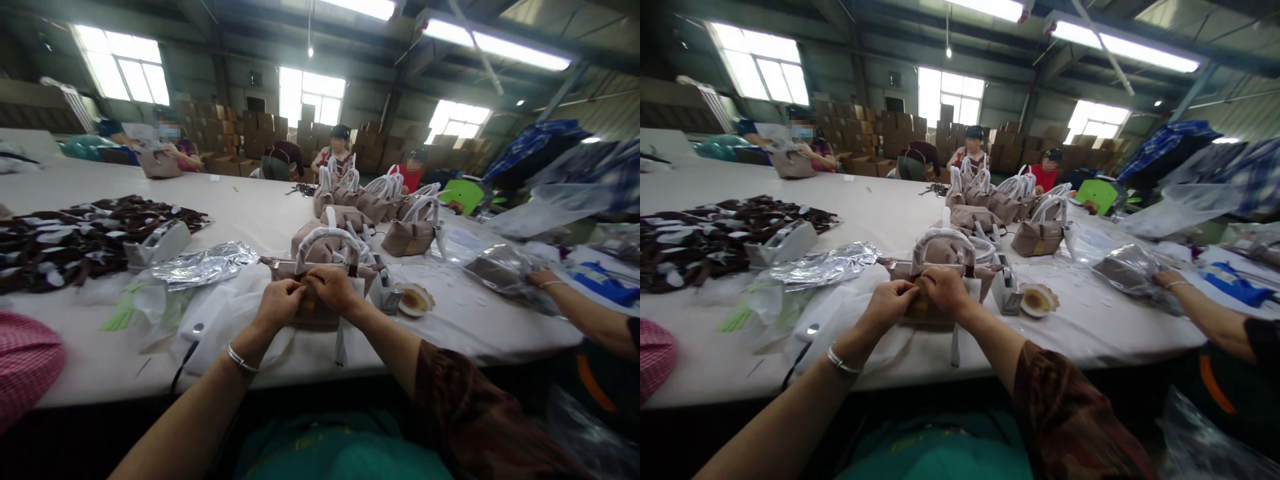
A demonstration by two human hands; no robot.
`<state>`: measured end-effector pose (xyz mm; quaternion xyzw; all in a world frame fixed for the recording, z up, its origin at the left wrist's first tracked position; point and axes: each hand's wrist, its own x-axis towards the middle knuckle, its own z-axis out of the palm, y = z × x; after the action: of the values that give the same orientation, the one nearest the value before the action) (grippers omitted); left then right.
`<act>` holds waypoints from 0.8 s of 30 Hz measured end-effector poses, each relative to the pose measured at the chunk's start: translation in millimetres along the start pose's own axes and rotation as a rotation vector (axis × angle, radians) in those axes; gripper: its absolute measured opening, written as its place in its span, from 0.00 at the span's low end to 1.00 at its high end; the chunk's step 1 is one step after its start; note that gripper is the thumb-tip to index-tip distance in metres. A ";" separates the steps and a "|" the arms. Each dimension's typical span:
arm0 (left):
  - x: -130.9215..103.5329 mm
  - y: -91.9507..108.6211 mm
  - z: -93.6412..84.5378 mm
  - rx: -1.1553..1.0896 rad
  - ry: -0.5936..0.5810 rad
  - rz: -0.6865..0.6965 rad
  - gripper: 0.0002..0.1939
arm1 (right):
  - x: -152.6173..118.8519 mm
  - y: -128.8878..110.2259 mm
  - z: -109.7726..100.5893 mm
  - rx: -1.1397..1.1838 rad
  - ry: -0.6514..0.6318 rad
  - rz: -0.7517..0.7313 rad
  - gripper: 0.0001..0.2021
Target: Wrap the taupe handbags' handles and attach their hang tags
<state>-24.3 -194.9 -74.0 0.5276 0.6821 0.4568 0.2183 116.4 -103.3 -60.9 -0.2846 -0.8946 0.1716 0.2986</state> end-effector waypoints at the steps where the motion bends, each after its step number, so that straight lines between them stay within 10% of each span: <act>1: 1.9 -1.7 2.0 0.014 0.009 -0.002 0.11 | 0.8 0.6 0.3 -0.071 0.003 -0.016 0.08; 5: 5.5 -6.8 7.4 0.095 0.054 -0.007 0.09 | 0.5 -2.1 3.4 -0.120 0.123 -0.090 0.10; 9: 1.0 -8.1 8.2 0.183 0.106 0.007 0.09 | 2.0 -3.4 11.7 0.314 0.117 -0.076 0.10; 14: -8.4 -4.0 4.2 0.225 0.333 0.365 0.04 | 5.4 11.9 27.5 0.695 0.090 0.201 0.14; 24: 2.4 4.3 -8.3 -0.314 0.010 0.325 0.10 | 6.5 5.2 24.8 1.124 0.148 0.538 0.23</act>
<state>-29.4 -195.9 -65.9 0.5879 0.5096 0.5893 0.2177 98.5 -98.7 -79.4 -0.3106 -0.5417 0.6647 0.4102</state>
